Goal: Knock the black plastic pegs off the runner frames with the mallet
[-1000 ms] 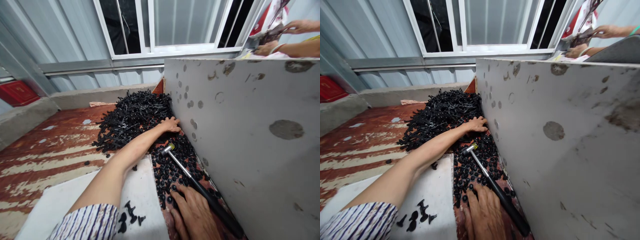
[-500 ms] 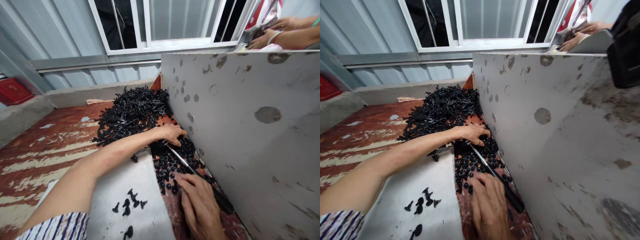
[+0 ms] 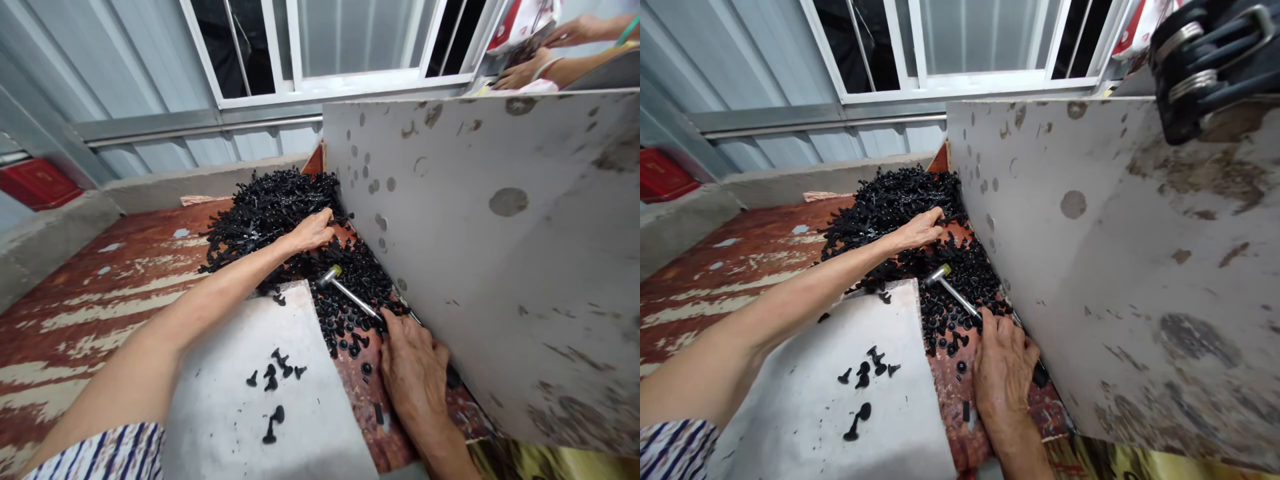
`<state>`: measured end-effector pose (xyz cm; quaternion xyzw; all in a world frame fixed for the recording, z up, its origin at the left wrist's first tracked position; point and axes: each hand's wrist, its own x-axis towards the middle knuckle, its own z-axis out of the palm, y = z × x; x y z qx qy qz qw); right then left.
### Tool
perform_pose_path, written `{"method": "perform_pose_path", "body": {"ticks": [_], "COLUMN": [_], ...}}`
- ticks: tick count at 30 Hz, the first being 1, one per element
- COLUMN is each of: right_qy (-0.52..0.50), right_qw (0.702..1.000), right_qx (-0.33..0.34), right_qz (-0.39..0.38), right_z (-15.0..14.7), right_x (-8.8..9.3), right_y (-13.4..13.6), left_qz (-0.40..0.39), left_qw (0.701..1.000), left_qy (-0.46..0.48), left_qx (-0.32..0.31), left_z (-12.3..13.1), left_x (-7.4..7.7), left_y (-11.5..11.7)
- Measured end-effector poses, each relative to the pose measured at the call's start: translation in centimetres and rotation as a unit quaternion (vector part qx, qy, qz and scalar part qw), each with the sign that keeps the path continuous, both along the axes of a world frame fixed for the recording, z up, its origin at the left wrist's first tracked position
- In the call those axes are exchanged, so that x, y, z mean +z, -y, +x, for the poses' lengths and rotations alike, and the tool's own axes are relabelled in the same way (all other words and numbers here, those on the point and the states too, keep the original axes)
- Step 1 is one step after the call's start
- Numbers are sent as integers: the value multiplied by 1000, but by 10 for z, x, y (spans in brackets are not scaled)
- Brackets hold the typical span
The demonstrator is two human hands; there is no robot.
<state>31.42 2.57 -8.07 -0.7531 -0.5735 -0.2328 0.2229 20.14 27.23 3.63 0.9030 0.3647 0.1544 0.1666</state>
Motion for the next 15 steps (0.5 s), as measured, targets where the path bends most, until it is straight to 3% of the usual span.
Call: {"method": "perform_pose_path", "body": {"ticks": [4,7,10,15], "right_qy": [-14,-46,-90,-183], "right_qw": [998,989,970,937], "right_qx": [33,52,63,58], "right_qz": [48,128,218,290], "right_z": [-1,0,2,3], "right_x": [4,9,12,14], "right_y": [3,5,6,10], "left_qz": [-69,-23,14,-34], "left_qw": [996,992,983,977], "left_qy": [-48,-76,-135,-137], "left_qx": [-31,-97,-124,-160], "left_z": [-11,-5,8,18], "left_x": [-8,-21,-30,-28], "left_y": [-3,-5,-8,-16]}}
